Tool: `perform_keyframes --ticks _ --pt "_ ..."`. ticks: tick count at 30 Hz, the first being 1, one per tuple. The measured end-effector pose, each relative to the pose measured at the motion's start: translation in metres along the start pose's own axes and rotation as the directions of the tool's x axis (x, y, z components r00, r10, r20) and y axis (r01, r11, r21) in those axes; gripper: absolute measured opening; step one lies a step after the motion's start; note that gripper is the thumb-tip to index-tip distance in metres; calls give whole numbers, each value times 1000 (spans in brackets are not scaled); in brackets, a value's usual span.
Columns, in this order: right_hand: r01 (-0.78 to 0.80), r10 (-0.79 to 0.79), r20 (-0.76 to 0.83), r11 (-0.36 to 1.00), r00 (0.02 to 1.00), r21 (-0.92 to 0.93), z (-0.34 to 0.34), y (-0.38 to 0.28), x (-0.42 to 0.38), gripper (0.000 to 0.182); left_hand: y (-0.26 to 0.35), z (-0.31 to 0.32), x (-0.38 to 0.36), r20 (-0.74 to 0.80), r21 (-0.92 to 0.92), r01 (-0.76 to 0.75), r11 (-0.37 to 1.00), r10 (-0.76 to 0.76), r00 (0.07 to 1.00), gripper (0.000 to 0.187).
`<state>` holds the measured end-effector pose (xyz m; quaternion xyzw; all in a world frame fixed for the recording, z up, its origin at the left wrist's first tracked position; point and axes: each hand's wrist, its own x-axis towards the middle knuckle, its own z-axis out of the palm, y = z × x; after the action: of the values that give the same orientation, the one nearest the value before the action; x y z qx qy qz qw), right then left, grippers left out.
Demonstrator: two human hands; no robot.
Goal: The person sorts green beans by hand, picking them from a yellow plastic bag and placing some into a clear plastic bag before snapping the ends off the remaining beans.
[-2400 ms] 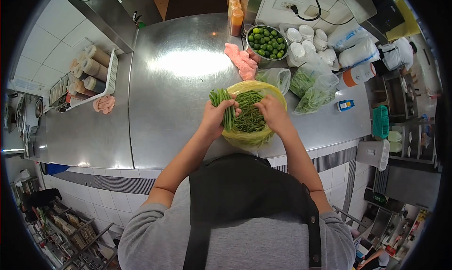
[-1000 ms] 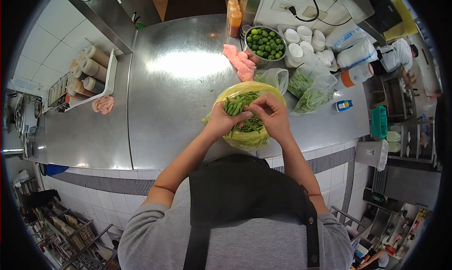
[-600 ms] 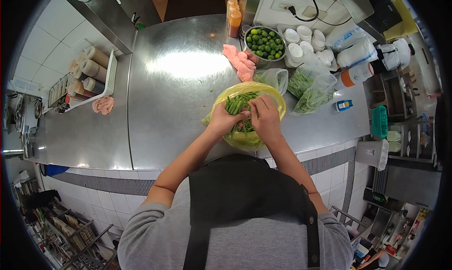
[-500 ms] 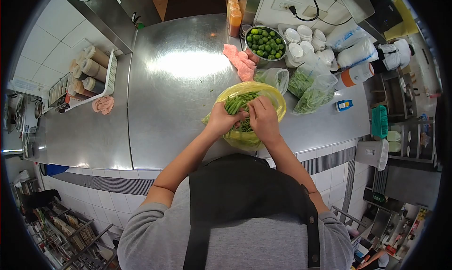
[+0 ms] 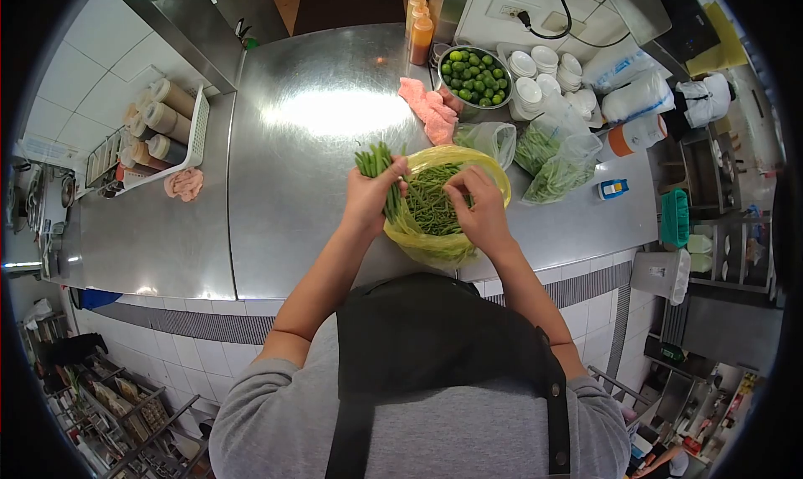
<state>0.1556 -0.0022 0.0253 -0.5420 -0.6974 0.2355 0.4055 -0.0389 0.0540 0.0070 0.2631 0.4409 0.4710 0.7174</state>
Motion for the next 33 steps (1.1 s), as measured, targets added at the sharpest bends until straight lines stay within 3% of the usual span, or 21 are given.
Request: perform_keyframes --ticks 3,5,6,11,15,17,21,22,23,27,29,33 --pt "-130 128 -31 985 991 -117 -3 26 -9 10 6 -10 5 -32 -46 -51 998 49 998 20" --pt "-270 286 6 911 958 -312 -4 33 -15 10 12 -10 3 -43 -83 -71 994 67 997 21" --pt "-271 287 5 911 958 -311 -3 35 -17 10 13 -9 2 -43 -81 -69 994 66 997 21" --pt "-274 404 48 698 914 -661 12 54 -27 8 10 1 -4 -91 -198 -102 975 86 992 19" --pt "-267 487 126 655 864 -707 13 57 -28 9 24 -2 -4 -158 -278 -240 930 202 967 20" --pt "-251 384 138 795 913 -552 6 44 -24 21 35 -2 -7 -134 -267 -231 936 202 970 20" --pt "-343 448 264 867 854 -361 -3 21 -2 26 34 -1 -12 -17 -270 -181 946 183 983 19" --pt "-351 354 244 935 903 -59 0 16 0 24 31 2 -13 -13 -270 -178 946 181 983 19" --pt "-312 270 191 917 944 246 2 10 2 22 27 6 -14 -8 -280 -160 947 165 986 19" --pt "-290 252 159 905 955 310 2 -14 8 19 19 14 -17 -8 -297 -123 947 126 992 19" --pt "-133 114 72 920 991 369 6 -13 6 10 18 13 -17 -25 -302 -132 944 130 991 18" --pt "-10 2 22 936 1000 351 6 -35 -1 6 12 9 -13 -37 -213 -127 969 122 992 17"
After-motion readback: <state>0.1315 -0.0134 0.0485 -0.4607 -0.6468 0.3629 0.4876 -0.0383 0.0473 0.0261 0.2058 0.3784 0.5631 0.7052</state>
